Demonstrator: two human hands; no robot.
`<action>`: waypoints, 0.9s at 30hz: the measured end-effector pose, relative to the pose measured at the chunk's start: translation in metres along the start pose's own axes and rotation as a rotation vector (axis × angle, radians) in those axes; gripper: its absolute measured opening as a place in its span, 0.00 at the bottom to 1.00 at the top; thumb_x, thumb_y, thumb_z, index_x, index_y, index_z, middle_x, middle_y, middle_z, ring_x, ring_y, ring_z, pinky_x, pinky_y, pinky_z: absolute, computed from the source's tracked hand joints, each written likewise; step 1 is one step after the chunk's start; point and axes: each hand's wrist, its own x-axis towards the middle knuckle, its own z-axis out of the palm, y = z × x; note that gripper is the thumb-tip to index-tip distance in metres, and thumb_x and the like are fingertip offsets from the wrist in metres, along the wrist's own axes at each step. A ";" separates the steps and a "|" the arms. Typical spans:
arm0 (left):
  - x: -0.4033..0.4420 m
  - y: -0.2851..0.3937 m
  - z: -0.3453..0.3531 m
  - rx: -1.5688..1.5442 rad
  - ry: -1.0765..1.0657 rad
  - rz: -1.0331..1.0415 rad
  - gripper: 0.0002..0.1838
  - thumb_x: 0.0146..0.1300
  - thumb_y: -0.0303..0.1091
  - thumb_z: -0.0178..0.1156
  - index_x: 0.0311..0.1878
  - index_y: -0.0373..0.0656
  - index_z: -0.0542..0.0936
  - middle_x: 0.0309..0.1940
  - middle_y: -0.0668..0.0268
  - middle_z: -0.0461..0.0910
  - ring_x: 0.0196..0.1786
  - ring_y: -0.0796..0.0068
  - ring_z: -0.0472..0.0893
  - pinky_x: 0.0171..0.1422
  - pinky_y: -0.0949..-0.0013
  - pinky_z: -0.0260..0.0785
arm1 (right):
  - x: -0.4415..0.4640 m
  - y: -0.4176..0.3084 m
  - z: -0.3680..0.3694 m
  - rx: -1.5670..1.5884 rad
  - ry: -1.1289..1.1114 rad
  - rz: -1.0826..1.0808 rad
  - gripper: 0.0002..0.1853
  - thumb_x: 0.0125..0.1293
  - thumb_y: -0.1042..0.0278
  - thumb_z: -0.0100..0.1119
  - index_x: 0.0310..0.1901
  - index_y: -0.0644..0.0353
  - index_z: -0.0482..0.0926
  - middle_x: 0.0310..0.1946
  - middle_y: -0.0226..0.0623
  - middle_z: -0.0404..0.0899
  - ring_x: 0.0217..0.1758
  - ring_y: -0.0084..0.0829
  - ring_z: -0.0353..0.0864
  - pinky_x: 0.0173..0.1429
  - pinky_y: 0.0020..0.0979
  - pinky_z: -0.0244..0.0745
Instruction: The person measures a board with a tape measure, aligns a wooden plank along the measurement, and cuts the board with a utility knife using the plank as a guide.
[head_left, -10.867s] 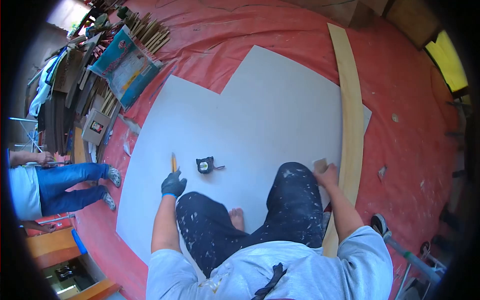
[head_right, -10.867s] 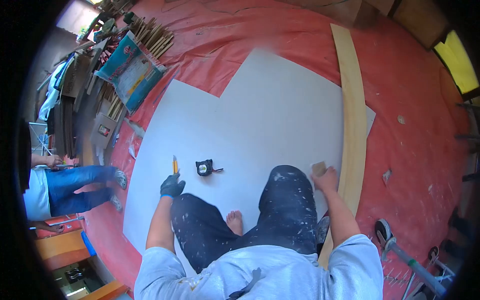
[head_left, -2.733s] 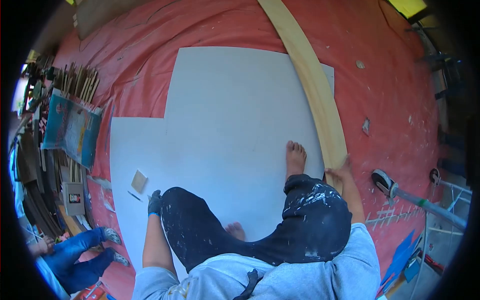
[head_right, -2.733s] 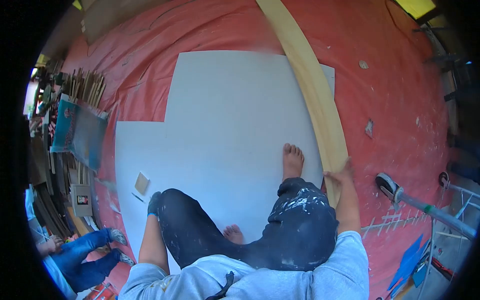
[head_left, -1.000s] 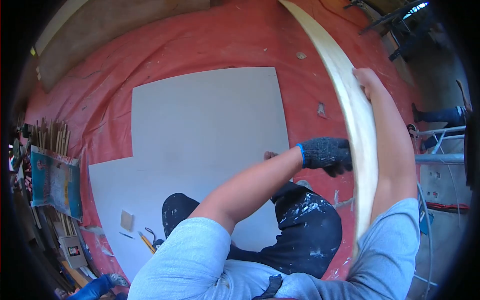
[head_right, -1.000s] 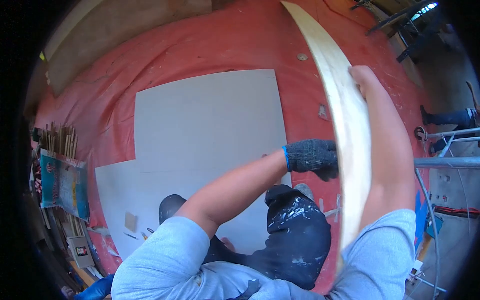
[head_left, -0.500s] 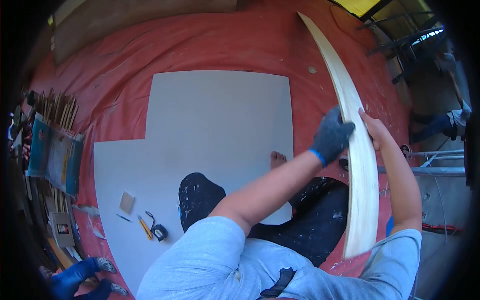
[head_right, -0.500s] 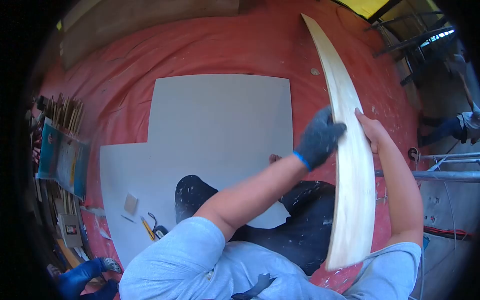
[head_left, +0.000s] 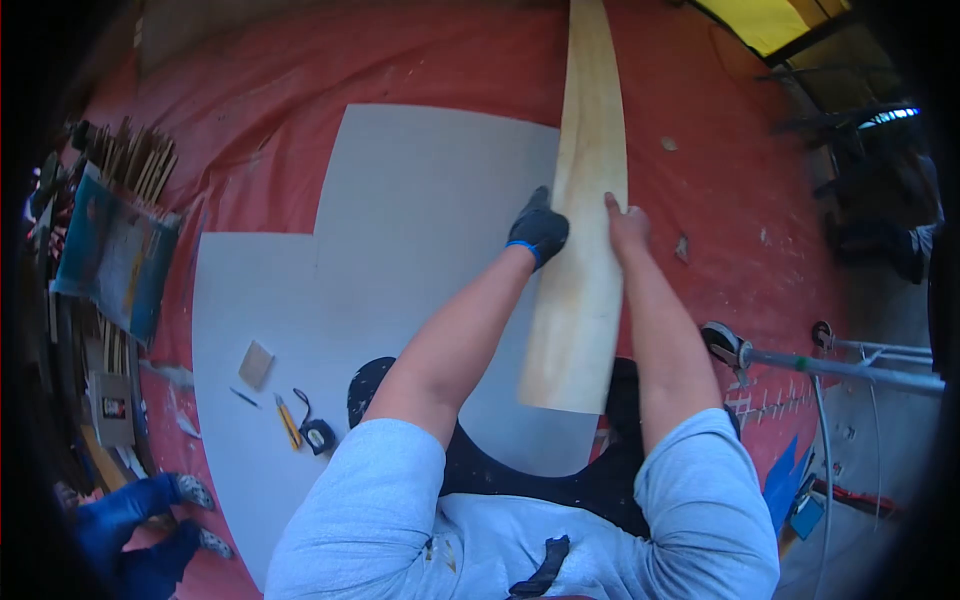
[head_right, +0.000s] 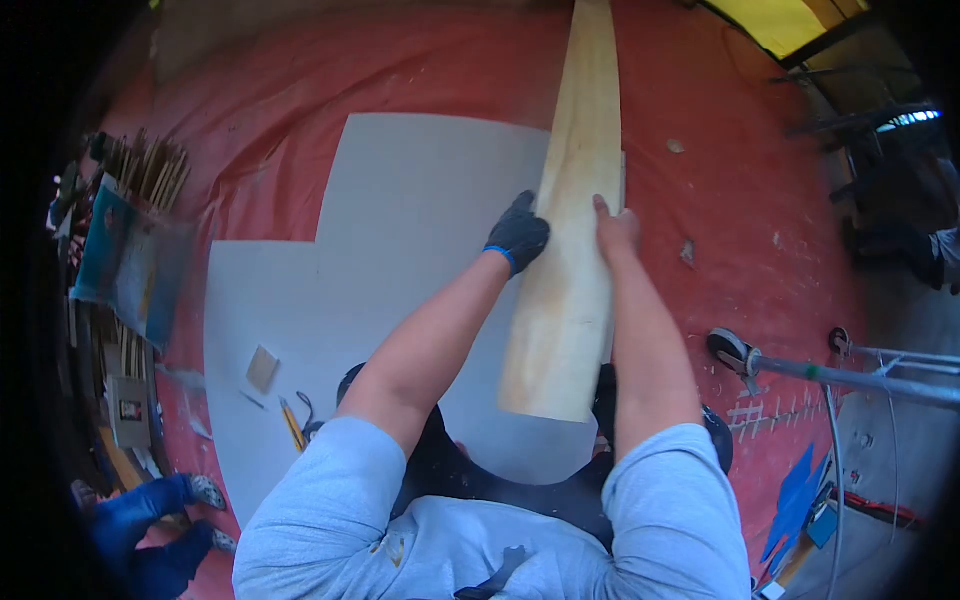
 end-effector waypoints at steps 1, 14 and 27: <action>-0.003 -0.023 -0.009 0.028 0.023 -0.023 0.41 0.64 0.35 0.59 0.81 0.34 0.63 0.70 0.38 0.76 0.72 0.48 0.78 0.77 0.57 0.68 | 0.003 0.016 0.046 0.128 0.021 0.015 0.46 0.68 0.30 0.65 0.58 0.79 0.79 0.59 0.69 0.81 0.65 0.63 0.81 0.69 0.51 0.75; -0.102 -0.164 0.010 0.300 0.060 -0.471 0.39 0.70 0.35 0.56 0.84 0.51 0.61 0.66 0.38 0.75 0.67 0.38 0.79 0.72 0.47 0.72 | -0.120 0.069 0.195 0.090 -0.132 0.159 0.43 0.72 0.35 0.62 0.66 0.74 0.71 0.60 0.67 0.81 0.65 0.63 0.80 0.70 0.51 0.74; -0.119 -0.184 0.052 0.188 0.267 -0.503 0.37 0.63 0.34 0.53 0.79 0.47 0.69 0.64 0.41 0.77 0.67 0.39 0.78 0.72 0.48 0.72 | -0.139 0.094 0.205 0.100 0.161 0.116 0.40 0.72 0.31 0.60 0.50 0.74 0.77 0.47 0.65 0.83 0.54 0.63 0.82 0.61 0.52 0.76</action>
